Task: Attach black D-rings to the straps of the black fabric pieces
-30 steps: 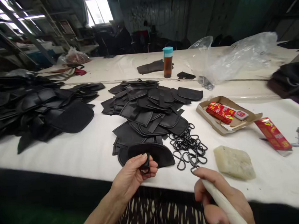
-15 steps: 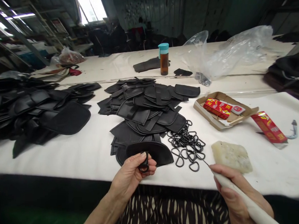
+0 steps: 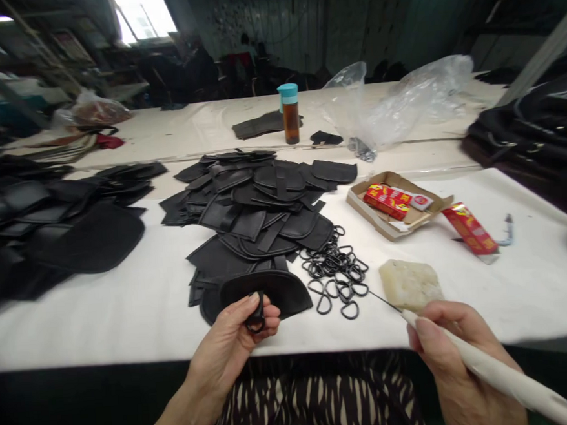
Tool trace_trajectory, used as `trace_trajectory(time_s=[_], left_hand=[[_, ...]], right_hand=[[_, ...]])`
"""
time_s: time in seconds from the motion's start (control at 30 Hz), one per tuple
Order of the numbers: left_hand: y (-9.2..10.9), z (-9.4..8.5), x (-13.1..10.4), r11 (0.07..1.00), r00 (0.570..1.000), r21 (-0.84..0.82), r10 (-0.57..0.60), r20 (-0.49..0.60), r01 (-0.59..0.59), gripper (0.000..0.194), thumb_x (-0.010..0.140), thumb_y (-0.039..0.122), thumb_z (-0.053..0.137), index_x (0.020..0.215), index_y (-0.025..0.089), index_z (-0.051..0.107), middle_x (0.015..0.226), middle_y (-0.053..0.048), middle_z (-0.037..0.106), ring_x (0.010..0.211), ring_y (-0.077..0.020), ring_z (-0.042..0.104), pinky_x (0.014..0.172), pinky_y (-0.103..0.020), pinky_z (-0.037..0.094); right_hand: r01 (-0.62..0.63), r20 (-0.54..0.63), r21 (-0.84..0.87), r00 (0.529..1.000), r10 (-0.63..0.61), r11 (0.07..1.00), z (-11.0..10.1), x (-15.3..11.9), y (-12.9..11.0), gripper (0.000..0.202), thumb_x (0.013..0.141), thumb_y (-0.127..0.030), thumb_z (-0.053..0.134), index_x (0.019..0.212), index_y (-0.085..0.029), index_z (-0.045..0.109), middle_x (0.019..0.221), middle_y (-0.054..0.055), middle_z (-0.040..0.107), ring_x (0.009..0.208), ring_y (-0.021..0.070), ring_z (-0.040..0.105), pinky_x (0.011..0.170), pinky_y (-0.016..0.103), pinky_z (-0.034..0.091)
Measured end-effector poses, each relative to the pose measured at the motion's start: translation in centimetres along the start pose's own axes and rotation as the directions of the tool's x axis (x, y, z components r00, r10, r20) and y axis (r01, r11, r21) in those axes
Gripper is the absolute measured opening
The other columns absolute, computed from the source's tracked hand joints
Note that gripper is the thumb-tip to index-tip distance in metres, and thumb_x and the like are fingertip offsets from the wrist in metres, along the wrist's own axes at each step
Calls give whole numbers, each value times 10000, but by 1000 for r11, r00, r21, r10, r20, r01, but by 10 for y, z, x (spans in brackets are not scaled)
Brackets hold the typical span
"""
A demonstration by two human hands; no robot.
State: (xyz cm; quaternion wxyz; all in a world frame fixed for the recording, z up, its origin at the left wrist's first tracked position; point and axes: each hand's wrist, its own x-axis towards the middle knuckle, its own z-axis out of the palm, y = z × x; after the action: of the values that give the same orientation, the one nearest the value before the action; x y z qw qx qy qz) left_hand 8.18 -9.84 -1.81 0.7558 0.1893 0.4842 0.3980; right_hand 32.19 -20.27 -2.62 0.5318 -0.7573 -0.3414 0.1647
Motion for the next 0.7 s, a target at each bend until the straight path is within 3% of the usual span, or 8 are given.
trace_trajectory(time_s=[0.13,0.33,0.53,0.7], left_hand=[[-2,10,2,1000,998,17,-10,-68,12,124,807,103,573,742,82,676,660,-99,708,545,-138,656,575,-236,560],[-9,26,12,996,992,33,-74,-103,78,243,847,42,477,720,88,679,661,-100,715,547,-141,673,580,-245,582],[-7,32,13,996,983,67,-43,-178,56,233,829,37,490,694,97,670,626,-90,709,517,-142,667,542,-222,577],[-5,37,12,992,978,108,-42,-202,65,207,805,32,517,671,103,658,619,-98,710,523,-160,675,535,-228,576]], right_hand=[[-14,-73,-37,997,11,999,-5,9,-17,332,751,-529,607,696,-205,559,542,-27,519,529,143,469,500,252,381],[112,-151,-209,978,-145,972,-8,22,-21,336,816,-471,537,619,-200,507,493,-46,453,450,116,402,452,248,330],[205,-138,-342,954,-265,917,-7,34,-11,241,851,-395,517,693,-213,509,521,-60,448,455,116,419,492,252,335],[168,-74,-323,977,-202,931,-5,41,-12,294,886,-395,468,651,-218,460,502,-65,398,464,115,396,495,246,318]])
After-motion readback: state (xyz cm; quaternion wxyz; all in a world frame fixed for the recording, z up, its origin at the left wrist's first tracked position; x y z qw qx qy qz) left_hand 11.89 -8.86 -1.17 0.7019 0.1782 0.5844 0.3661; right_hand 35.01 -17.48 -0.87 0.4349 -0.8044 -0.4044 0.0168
